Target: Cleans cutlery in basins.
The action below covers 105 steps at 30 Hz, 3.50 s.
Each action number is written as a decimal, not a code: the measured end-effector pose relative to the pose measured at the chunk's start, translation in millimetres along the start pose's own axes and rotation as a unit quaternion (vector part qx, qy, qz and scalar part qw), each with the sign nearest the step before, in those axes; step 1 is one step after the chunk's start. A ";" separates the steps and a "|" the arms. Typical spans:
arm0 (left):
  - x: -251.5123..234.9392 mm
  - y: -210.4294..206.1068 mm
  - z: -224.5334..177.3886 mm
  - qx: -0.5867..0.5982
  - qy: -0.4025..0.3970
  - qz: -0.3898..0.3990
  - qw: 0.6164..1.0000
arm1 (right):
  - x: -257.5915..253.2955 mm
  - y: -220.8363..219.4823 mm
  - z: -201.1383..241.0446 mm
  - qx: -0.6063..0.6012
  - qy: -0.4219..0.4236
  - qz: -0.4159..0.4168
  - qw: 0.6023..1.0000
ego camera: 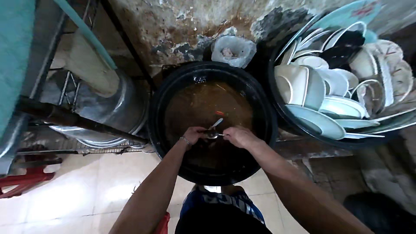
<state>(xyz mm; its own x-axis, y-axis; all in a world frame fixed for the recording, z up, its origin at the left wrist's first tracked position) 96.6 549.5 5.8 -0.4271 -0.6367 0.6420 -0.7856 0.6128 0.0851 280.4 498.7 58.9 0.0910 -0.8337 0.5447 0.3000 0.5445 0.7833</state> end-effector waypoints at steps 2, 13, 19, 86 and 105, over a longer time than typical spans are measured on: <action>3.1 4.8 -1.2 0.025 0.034 -0.016 0.999 | 12.3 20.0 -5.6 0.046 -0.043 -0.035 0.997; -16.9 11.9 15.6 -0.271 0.073 0.012 0.960 | -23.6 -33.5 -41.4 0.024 -0.178 -0.088 0.980; 2.5 4.0 -22.8 -0.259 -0.021 0.015 0.966 | -8.8 -26.9 29.5 -0.073 0.066 -0.100 0.990; -100.8 -36.5 -88.5 -0.286 0.005 -0.097 0.953 | 50.1 -40.0 -70.2 -0.760 -0.139 -0.270 0.575; -24.6 -139.2 -14.4 -0.319 -0.059 0.061 0.944 | 56.0 -36.1 -70.3 -0.734 -0.131 -0.317 0.587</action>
<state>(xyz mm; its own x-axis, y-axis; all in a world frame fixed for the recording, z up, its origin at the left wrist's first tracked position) 222.9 486.6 -10.9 -0.5741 -0.5677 0.5900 -0.3142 0.8182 0.4815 341.4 425.8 40.1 -0.5714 -0.6784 0.4619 0.7072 -0.6926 -0.1424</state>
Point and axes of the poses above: each hand's wrist, its own x-axis away from the middle knuckle, its own y-axis out of the back of the hand, z = x × y, the point moved 6 cm from there along -x, towards the middle knuckle, and after that the axes turned 4 degrees about -z, right-handed, at the moved point
